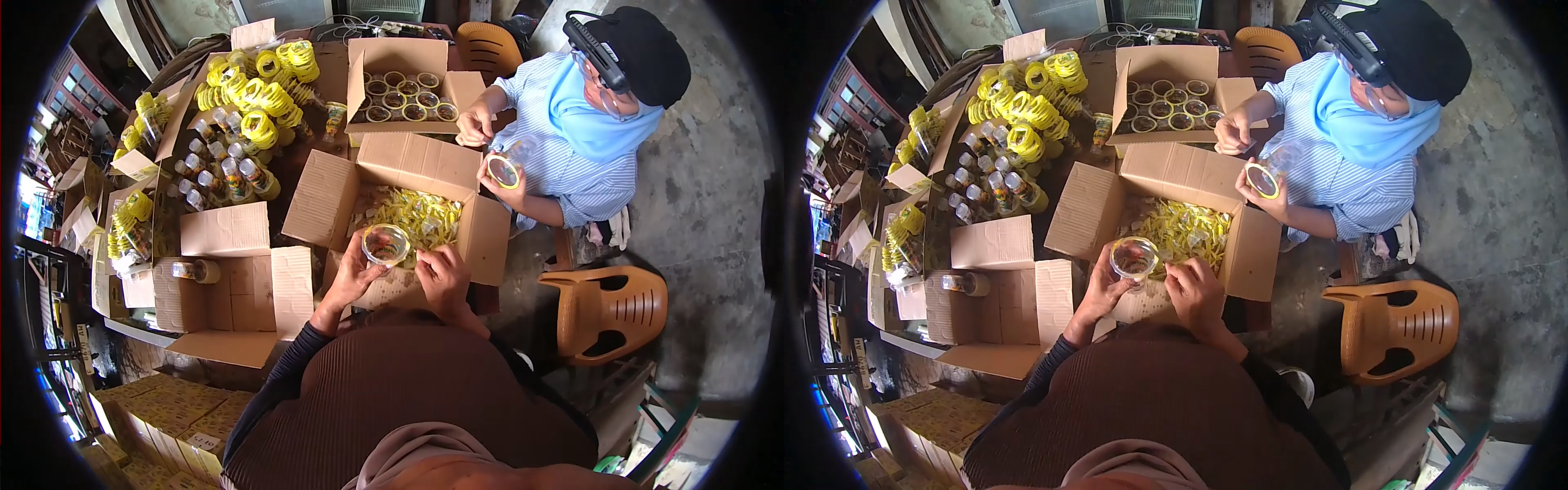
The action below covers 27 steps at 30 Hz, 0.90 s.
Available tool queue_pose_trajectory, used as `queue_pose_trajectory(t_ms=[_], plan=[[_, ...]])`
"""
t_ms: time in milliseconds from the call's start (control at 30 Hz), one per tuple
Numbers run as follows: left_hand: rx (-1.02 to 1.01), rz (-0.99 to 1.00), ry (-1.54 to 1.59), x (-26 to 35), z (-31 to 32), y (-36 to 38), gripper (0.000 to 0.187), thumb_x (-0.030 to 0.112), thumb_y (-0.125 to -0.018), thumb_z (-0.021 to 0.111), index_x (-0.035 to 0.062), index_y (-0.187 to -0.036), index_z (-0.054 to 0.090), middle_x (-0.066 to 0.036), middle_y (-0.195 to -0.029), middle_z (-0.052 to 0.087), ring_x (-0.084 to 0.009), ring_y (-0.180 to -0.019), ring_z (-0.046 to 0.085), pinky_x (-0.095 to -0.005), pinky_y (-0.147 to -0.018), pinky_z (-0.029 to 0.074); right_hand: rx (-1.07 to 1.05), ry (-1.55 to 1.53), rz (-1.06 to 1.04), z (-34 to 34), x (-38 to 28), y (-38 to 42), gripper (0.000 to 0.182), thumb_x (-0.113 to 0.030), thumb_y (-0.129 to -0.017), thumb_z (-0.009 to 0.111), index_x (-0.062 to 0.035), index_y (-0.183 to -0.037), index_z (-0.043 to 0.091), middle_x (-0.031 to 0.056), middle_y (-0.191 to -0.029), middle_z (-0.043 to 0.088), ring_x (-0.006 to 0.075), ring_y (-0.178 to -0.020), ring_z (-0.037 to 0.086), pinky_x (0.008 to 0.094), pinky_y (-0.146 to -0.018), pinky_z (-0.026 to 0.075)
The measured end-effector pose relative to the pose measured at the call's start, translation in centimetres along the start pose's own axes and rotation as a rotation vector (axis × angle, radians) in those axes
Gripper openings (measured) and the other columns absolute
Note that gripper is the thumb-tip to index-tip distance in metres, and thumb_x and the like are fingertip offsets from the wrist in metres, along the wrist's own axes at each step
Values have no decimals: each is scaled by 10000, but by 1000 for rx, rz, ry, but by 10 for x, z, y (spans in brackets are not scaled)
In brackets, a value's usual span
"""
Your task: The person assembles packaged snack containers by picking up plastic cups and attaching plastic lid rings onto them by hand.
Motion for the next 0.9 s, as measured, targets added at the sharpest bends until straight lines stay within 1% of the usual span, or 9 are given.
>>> queue_pose_trajectory(t_ms=[167,233,300,367,400,467,667,867,900], plan=[[-117,-56,-43,-6,16,8,681,38,-767,771,-3,-1342,409,-88,-1262,556,-159,-1201,508,-332,-1029,427,-80,72,29,9,13,-4,137,46,-772,701,-21,-887,671,88,-774,579,213,-643,600,321,-550,481],[-74,-37,-114,-4,11,6,669,44,-741,786,-3,-1313,443,-96,-1225,582,-180,-1174,539,-340,-1010,440,32,-199,160,4,28,-5,162,54,-774,693,-17,-919,682,90,-774,574,189,-645,594,310,-555,471],[-36,-21,-184,1,6,4,656,50,-716,801,-4,-1284,477,-104,-1189,607,-201,-1147,569,-348,-990,452,24,-192,139,-4,25,-9,174,54,-780,684,-19,-938,684,95,-780,582,209,-656,603,316,-566,481],[-12,124,-624,22,6,2,615,65,-655,828,-3,-1197,546,-132,-1121,633,-280,-1071,617,-375,-924,486,-10,-142,107,-10,18,-12,192,32,-773,694,-44,-950,697,81,-790,589,224,-684,608,325,-582,491],[-15,124,-624,24,7,1,615,65,-655,828,-3,-1197,546,-132,-1121,633,-280,-1071,617,-375,-924,486,-8,-141,108,-13,15,-12,192,32,-773,694,-44,-950,697,81,-790,589,224,-684,608,325,-582,491],[27,303,-889,38,14,2,573,86,-624,840,10,-1134,590,-147,-1113,621,-343,-1025,613,-405,-876,499,-65,-10,-79,-12,-5,-11,205,-1,-757,711,-76,-947,711,62,-795,586,216,-707,601,329,-592,489],[7,300,-968,38,21,5,564,165,-655,836,64,-1154,594,-134,-1141,619,-349,-1033,604,-424,-887,490,-114,108,-236,-5,-22,-6,215,-34,-738,714,-78,-948,705,23,-810,581,202,-718,591,326,-614,498],[-64,286,-988,34,28,6,552,180,-667,828,74,-1151,586,-118,-1154,615,-339,-1075,583,-441,-905,474,-129,112,-67,0,2,-11,194,-22,-762,706,-74,-949,699,44,-825,586,217,-709,598,326,-610,497],[-61,286,-988,36,28,5,552,180,-667,828,74,-1151,586,-118,-1154,615,-339,-1075,583,-441,-905,474,-116,-3,21,-4,6,-12,165,-19,-781,702,-63,-939,691,58,-835,592,223,-702,602,316,-609,495]])
Point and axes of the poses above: each hand's wrist, its own y-axis away from the middle knuckle, its own z-axis out of the palm, x = y × z, the point moved 8 cm from there along -y, towards the middle knuckle
